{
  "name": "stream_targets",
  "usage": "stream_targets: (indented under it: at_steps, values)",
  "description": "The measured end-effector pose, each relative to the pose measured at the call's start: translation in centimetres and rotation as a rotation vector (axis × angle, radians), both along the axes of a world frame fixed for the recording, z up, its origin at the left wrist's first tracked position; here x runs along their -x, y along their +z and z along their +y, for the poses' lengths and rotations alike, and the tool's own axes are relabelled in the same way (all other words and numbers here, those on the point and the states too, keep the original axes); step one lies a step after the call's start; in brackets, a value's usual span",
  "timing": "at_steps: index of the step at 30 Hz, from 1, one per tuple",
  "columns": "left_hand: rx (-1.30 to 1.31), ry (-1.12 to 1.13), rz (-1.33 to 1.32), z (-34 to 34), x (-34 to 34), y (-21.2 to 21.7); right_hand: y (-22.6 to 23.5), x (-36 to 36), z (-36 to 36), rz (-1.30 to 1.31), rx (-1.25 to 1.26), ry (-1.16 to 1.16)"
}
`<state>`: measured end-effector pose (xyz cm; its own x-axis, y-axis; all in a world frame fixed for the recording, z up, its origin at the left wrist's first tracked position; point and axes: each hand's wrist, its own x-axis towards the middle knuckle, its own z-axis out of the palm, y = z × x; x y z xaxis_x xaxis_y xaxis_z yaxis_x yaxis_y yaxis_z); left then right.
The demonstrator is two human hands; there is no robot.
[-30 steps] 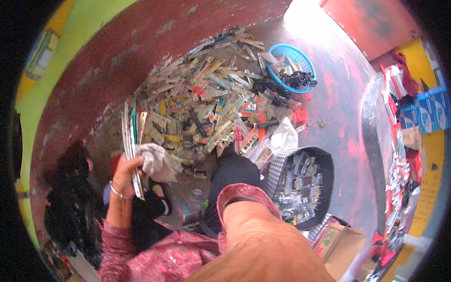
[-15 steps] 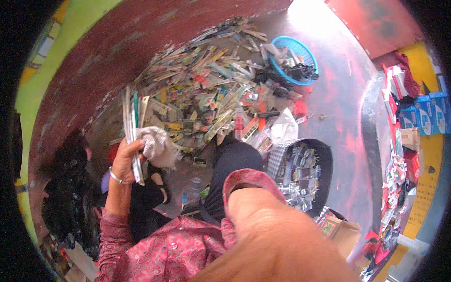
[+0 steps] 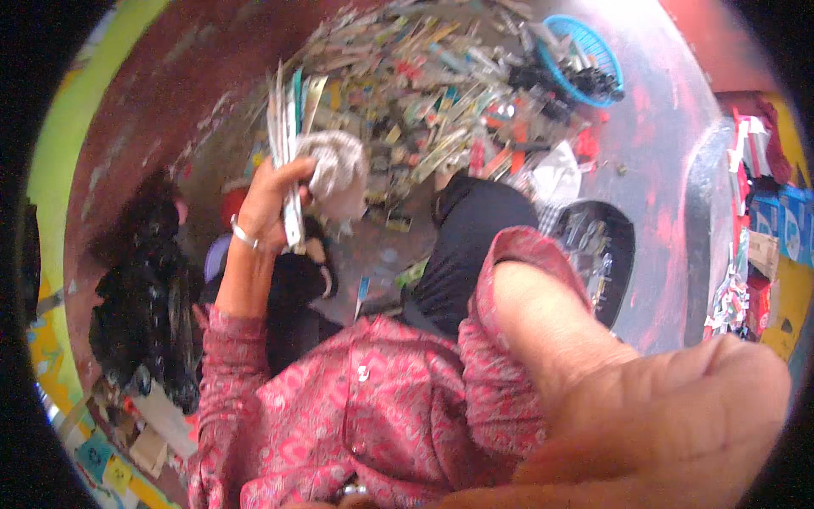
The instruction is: The person sorts through a pile of plastic-wrapped items on the floor, handling them one by one and placing them into a basket or a clear bag.
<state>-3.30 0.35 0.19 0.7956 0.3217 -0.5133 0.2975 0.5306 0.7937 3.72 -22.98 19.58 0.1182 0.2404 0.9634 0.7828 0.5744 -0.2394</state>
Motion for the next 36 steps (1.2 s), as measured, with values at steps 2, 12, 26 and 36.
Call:
stream_targets:
  at_steps: [2, 12, 26, 36]
  values:
    - [0.007, 0.030, 0.026, -0.2, 0.4, 0.2, 0.0, 0.3, -0.2, 0.006, -0.023, 0.004]
    - [0.144, 0.058, -0.075, 0.4, -0.2, -0.5, -0.5, -0.1, 2.1, 0.048, -0.080, 0.067]
    - [0.376, 0.148, -0.499, 2.2, 0.1, 0.3, -10.0, -4.8, 13.2, 0.201, 0.893, -0.130]
    - [0.149, -0.038, -0.429, 2.5, 1.4, 2.8, -14.9, -7.2, 13.5, 1.011, 0.649, -0.211]
